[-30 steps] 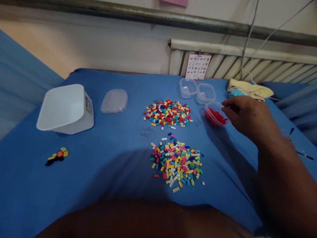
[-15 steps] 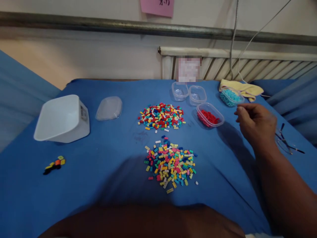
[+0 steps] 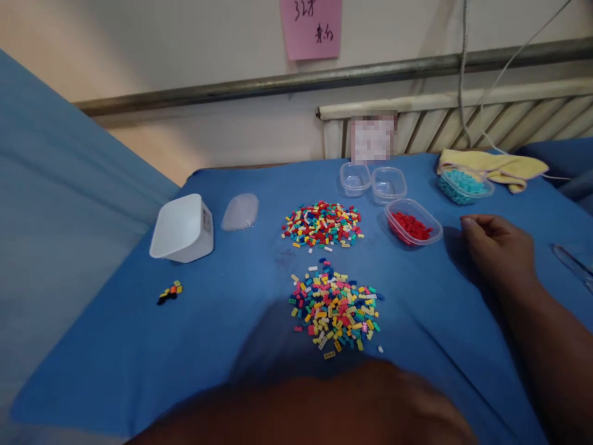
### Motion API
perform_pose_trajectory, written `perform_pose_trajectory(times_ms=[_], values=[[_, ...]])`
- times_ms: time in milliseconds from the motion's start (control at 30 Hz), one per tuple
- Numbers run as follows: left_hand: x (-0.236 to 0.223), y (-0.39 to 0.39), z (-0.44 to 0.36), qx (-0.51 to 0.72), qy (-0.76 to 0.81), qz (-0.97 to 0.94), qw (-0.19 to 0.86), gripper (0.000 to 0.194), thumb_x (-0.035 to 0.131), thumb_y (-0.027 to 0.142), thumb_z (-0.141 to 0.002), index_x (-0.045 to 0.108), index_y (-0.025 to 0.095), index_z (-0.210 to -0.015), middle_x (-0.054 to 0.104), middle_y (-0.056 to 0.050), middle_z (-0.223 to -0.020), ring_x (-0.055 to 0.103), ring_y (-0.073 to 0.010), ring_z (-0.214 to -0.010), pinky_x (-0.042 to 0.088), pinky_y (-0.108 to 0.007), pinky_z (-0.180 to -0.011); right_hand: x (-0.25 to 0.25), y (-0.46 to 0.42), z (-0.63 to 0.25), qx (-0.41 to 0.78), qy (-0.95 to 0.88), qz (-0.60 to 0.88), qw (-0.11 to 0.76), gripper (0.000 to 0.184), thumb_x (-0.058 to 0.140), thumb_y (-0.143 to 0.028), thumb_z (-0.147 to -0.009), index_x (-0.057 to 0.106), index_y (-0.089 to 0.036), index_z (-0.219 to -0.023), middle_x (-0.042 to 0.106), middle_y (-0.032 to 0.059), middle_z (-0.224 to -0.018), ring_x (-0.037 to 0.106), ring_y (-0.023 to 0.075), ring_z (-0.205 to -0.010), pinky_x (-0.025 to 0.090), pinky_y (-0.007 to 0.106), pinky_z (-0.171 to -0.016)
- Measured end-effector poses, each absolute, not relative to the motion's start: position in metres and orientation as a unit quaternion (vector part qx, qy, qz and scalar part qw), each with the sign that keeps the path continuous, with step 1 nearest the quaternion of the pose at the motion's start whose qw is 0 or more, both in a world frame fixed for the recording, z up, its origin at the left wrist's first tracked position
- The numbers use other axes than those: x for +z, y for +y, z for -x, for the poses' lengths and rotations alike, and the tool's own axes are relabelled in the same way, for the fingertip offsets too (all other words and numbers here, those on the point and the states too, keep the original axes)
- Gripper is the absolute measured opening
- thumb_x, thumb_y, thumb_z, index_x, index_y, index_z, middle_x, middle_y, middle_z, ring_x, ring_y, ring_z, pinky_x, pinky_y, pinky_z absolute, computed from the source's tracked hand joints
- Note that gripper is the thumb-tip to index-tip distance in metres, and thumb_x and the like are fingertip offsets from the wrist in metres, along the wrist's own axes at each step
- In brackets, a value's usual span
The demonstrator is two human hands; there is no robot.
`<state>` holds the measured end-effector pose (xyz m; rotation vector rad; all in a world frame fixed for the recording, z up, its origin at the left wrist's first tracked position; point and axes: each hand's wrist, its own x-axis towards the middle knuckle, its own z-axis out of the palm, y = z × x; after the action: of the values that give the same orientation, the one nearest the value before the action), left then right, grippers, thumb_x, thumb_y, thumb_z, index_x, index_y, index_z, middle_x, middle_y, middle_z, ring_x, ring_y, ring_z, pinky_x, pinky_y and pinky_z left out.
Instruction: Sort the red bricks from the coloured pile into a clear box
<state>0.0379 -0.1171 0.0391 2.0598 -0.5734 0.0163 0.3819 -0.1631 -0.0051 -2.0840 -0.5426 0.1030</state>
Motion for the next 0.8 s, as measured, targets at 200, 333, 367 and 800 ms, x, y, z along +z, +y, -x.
perform_pose_trajectory(times_ms=[200, 333, 367, 800], values=[[0.057, 0.000, 0.002, 0.210, 0.237, -0.917, 0.241, 0.043, 0.054, 0.037, -0.110, 0.064, 0.018, -0.148, 0.066, -0.016, -0.156, 0.059, -0.0299, -0.151, 0.045, -0.053, -0.132, -0.013, -0.162, -0.387, 0.058, -0.247, 0.858, 0.447, 0.052, 0.067, -0.063, -0.079, 0.083, -0.019, -0.101, 0.074, 0.0069, -0.078, 0.061, 0.0228, -0.066, 0.045, 0.038, -0.066], [0.027, 0.079, -0.001, 0.231, 0.437, -0.841, 0.220, 0.074, 0.040, 0.057, -0.113, 0.048, 0.004, -0.164, 0.045, -0.026, -0.173, 0.041, -0.0349, -0.165, 0.030, -0.055, -0.139, -0.013, -0.163, -0.388, 0.084, -0.244, 0.848, 0.463, 0.052, 0.069, -0.062, -0.080, 0.083, -0.019, -0.103, 0.076, 0.0077, -0.079, 0.062, 0.0232, -0.065, 0.046, 0.038, -0.065], [0.021, 0.091, -0.007, 0.211, 0.454, -0.839, 0.213, 0.077, 0.037, 0.057, -0.114, 0.044, 0.002, -0.167, 0.039, -0.026, -0.176, 0.036, -0.0345, -0.168, 0.026, -0.054, -0.140, -0.014, -0.162, -0.388, 0.085, -0.242, 0.846, 0.467, 0.051, 0.069, -0.062, -0.080, 0.083, -0.018, -0.103, 0.076, 0.0078, -0.079, 0.063, 0.0234, -0.066, 0.046, 0.037, -0.065], [0.005, 0.077, -0.092, 0.122, 0.475, -0.865, 0.105, 0.069, 0.037, 0.051, -0.116, 0.046, 0.005, -0.167, 0.034, -0.026, -0.179, 0.032, -0.0402, -0.169, 0.028, -0.055, -0.138, -0.020, -0.161, -0.391, 0.087, -0.256, 0.833, 0.482, 0.046, 0.070, -0.060, -0.087, 0.083, -0.019, -0.104, 0.076, 0.0057, -0.081, 0.064, 0.0212, -0.068, 0.047, 0.035, -0.066]])
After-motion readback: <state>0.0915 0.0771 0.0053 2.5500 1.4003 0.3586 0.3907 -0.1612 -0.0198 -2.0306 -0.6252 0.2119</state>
